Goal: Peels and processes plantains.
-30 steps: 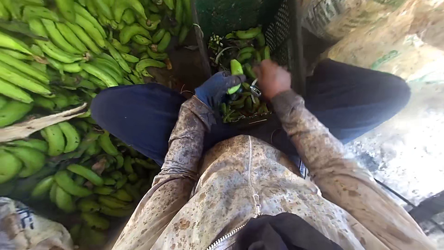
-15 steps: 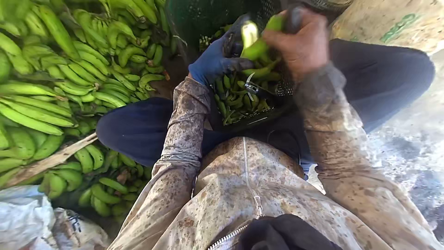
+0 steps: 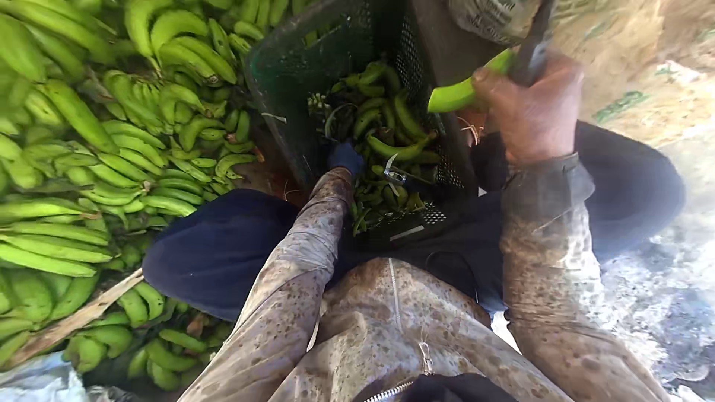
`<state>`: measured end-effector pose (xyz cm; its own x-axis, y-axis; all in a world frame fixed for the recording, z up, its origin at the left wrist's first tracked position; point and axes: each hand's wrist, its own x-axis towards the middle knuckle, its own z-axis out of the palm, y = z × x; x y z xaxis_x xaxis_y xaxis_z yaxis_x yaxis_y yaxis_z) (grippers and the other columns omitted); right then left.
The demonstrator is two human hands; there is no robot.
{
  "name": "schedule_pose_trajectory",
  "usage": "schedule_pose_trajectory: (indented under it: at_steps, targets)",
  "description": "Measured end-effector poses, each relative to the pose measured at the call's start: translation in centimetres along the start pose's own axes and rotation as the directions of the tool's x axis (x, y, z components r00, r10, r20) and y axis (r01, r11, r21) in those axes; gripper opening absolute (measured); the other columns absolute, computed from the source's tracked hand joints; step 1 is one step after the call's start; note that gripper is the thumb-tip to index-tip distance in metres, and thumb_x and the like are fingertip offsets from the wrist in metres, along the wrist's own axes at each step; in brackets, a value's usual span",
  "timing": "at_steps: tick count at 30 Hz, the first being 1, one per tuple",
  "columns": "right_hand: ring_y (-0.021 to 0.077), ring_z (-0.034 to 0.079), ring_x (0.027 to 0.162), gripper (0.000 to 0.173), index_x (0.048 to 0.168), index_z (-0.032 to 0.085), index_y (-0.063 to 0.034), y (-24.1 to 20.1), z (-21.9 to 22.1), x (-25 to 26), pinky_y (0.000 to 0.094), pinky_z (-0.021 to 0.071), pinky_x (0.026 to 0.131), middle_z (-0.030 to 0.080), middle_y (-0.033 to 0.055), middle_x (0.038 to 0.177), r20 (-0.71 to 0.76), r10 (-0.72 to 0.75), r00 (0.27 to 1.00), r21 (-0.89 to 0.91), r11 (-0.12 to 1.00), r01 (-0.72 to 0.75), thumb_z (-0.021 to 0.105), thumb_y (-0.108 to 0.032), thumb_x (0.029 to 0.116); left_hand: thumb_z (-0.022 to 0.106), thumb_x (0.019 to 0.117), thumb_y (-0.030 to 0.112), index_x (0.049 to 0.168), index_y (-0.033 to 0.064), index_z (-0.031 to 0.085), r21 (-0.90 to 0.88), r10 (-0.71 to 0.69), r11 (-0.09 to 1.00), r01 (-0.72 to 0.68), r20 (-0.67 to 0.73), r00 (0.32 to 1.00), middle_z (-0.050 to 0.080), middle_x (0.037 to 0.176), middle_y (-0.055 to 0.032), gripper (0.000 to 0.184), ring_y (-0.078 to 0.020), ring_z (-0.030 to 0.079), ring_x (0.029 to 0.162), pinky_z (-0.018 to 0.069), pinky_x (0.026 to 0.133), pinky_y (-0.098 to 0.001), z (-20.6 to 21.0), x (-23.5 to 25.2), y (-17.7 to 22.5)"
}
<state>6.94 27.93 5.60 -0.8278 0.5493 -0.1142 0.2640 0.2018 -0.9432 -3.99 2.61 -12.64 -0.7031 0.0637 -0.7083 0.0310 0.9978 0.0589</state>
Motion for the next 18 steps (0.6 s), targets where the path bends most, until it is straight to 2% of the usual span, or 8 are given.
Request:
schedule_pose_trajectory:
  at_steps: [3, 5, 8, 10, 12, 14, 16, 18]
  targets:
    - [0.0052, 0.067, 0.073, 0.026, 0.101, 0.069, -0.012, 0.2, 1.6, 0.9, 0.0287, 0.0598, 0.069, 0.068, -0.0044, 0.083, 0.036, -0.039, 0.999, -0.086, 0.995, 0.041, 0.078, -0.032, 0.0877, 0.074, 0.0841, 0.03, 0.153, 0.0097, 0.043, 0.139, -0.008, 0.99, 0.018, -0.075, 0.997, 0.06, 0.132, -0.0325, 0.078, -0.0548, 0.056, 0.122, 0.0479, 0.094, -0.0713, 2.9, 0.7, 1.6]
    - [0.0026, 0.065, 0.071, 0.026, 0.101, 0.068, -0.0125, -0.3, 1.8, 1.4, 0.0258, 0.0578, 0.067, 0.066, -0.006, 0.081, 0.026, -0.055, 0.998, -0.131, 0.99, 0.058, 0.077, -0.033, 0.0885, 0.071, 0.0904, 0.03, 0.156, 0.0143, 0.039, 0.074, -0.103, 0.992, 0.1, 0.037, 0.994, 0.053, 0.143, -0.0282, 0.075, -0.0489, 0.051, 0.132, 0.0446, 0.103, -0.0663, -1.1, -1.9, 3.4]
    - [0.0017, 0.067, 0.075, 0.026, 0.104, 0.069, -0.0087, -1.1, 2.0, 1.5, 0.024, 0.0589, 0.07, 0.069, -0.0049, 0.086, -0.068, -0.177, 0.982, -0.107, 0.98, 0.169, 0.078, -0.029, 0.0892, 0.064, 0.0972, 0.024, 0.144, 0.0041, 0.054, -0.189, -0.199, 0.956, 0.224, 0.145, 0.969, 0.059, 0.137, -0.0265, 0.052, -0.0425, 0.057, 0.128, 0.0454, 0.104, -0.061, -4.9, -4.6, 1.4]
    - [0.0041, 0.068, 0.081, 0.024, 0.105, 0.069, -0.0037, -1.8, 0.5, 1.7, 0.0246, 0.059, 0.074, 0.071, -0.0004, 0.091, -0.267, -0.362, 0.893, -0.178, 0.929, 0.323, 0.077, -0.022, 0.0914, 0.066, 0.0971, 0.031, 0.133, -0.0001, 0.06, -0.392, -0.153, 0.908, 0.149, 0.02, 0.988, 0.063, 0.128, -0.0263, 0.049, -0.0423, 0.061, 0.121, 0.0473, 0.102, -0.062, -3.5, -3.8, -0.7]
    - [0.0084, 0.07, 0.083, 0.023, 0.106, 0.069, 0.0028, -2.7, -3.6, 1.8, 0.0276, 0.0598, 0.075, 0.073, 0.006, 0.093, -0.444, -0.517, 0.732, -0.369, 0.85, 0.376, 0.075, -0.016, 0.0931, 0.075, 0.0889, 0.039, 0.125, 0.0032, 0.066, -0.557, -0.11, 0.83, -0.032, -0.219, 0.969, 0.069, 0.117, -0.0227, 0.052, -0.0396, 0.066, 0.112, 0.0513, 0.096, -0.0635, -0.1, -1.5, -1.7]
    - [0.0084, 0.067, 0.082, 0.035, 0.115, 0.063, 0.0072, -3.3, -7.1, 1.4, 0.0278, 0.0579, 0.075, 0.07, 0.0071, 0.093, -0.57, -0.469, 0.675, -0.454, 0.864, 0.218, 0.074, -0.018, 0.093, 0.081, 0.083, 0.038, 0.126, 0.0102, 0.068, -0.699, -0.121, 0.706, -0.112, -0.275, 0.954, 0.071, 0.117, -0.0149, 0.053, -0.0292, 0.068, 0.11, 0.0549, 0.096, -0.0553, -0.2, -1.2, -2.4]
    - [0.0064, 0.062, 0.081, 0.061, 0.135, 0.05, 0.0049, -2.9, -8.7, 1.5, 0.0262, 0.0542, 0.076, 0.065, 0.0044, 0.098, -0.601, -0.26, 0.756, -0.407, 0.913, -0.01, 0.075, -0.03, 0.0918, 0.085, 0.0807, 0.034, 0.129, 0.0145, 0.067, -0.8, -0.103, 0.572, -0.181, -0.288, 0.952, 0.07, 0.122, -0.0096, 0.055, -0.0218, 0.067, 0.113, 0.0555, 0.098, -0.0479, -1.9, -2.1, -2.9]
    - [0.0062, 0.06, 0.081, 0.078, 0.149, 0.039, 0.0025, -1.9, -7.2, 1.3, 0.0255, 0.053, 0.076, 0.063, 0.0047, 0.104, -0.547, -0.153, 0.823, -0.336, 0.941, -0.049, 0.074, -0.038, 0.0926, 0.084, 0.0824, 0.029, 0.133, 0.0115, 0.063, -0.851, -0.045, 0.441, -0.284, -0.338, 0.94, 0.068, 0.126, -0.0099, 0.058, -0.02, 0.068, 0.111, 0.0591, 0.094, -0.043, -3.1, -3.1, -3.9]
